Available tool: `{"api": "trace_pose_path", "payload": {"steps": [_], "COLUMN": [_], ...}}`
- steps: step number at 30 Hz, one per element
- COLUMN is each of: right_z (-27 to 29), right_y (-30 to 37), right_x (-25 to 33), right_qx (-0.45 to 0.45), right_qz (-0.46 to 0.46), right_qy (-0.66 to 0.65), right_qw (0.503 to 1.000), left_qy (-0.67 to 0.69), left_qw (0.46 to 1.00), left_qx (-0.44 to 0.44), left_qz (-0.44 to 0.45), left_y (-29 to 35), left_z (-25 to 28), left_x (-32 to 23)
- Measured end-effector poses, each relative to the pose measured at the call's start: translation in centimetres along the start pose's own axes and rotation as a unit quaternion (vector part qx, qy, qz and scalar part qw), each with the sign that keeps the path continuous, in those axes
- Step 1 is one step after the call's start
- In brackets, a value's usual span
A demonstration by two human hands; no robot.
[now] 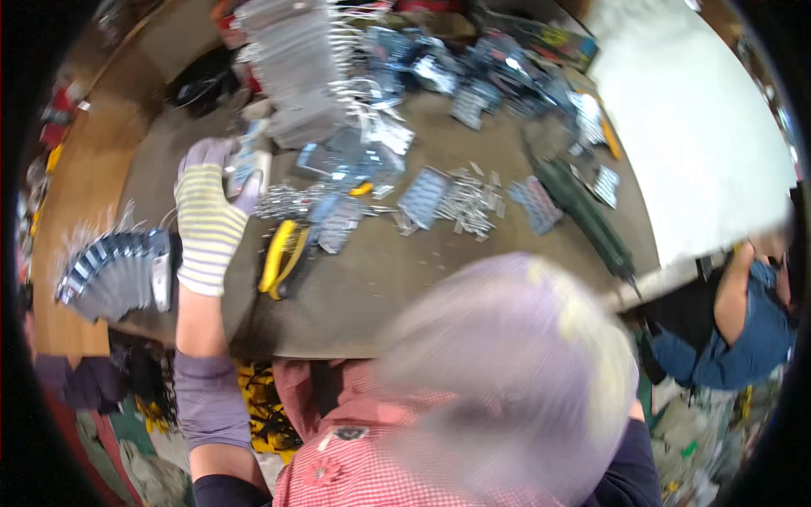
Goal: The person assembles metal bracket units by fitting perforated plates onto wired metal bases and fastening screws using an electric screwdriver and pliers.
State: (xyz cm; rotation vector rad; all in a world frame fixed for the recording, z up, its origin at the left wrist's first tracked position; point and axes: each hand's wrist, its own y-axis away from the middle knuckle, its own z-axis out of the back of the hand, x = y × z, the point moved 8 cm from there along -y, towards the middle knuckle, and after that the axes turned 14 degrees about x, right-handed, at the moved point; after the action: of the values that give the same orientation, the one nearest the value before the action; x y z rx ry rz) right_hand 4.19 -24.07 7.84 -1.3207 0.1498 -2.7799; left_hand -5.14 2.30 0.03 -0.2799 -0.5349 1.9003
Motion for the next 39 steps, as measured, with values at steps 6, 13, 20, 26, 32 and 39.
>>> {"api": "trace_pose_path", "payload": {"steps": [6,13,20,26,32,39], "right_z": [0.9,5.9,6.7,22.7,18.0,7.0], "right_y": [-0.5,-3.4,-7.8,-7.1,-10.2,-13.0], "right_x": [0.1,-4.9,-7.7,-33.1,-34.2,-19.4], "right_qx": [-0.111,-0.182,-0.222,-0.170,-0.184,-0.170], "right_qz": [0.044,0.136,0.295,-0.450,-0.396,-0.263], "right_qy": [0.141,0.309,0.442,0.249,0.190,0.197], "right_qw": [0.983,0.924,0.817,0.841,0.879,0.929], "left_qy": [-0.025,-0.051,0.027,0.061,0.047,0.066], "left_qw": [0.997,0.994,0.998,0.992,0.992,0.990], "left_qx": [0.075,0.076,0.022,0.077,0.069,0.062], "left_qz": [0.020,0.053,0.054,0.085,0.090,0.111], "left_y": [-6.3,-7.2,-6.5,-8.3,-8.2,-7.8], "left_z": [-4.4,-5.9,-7.7,-9.0,-8.0,-7.2], "left_x": [-3.5,-3.2,-0.8,-2.6,-2.6,-0.2]}}
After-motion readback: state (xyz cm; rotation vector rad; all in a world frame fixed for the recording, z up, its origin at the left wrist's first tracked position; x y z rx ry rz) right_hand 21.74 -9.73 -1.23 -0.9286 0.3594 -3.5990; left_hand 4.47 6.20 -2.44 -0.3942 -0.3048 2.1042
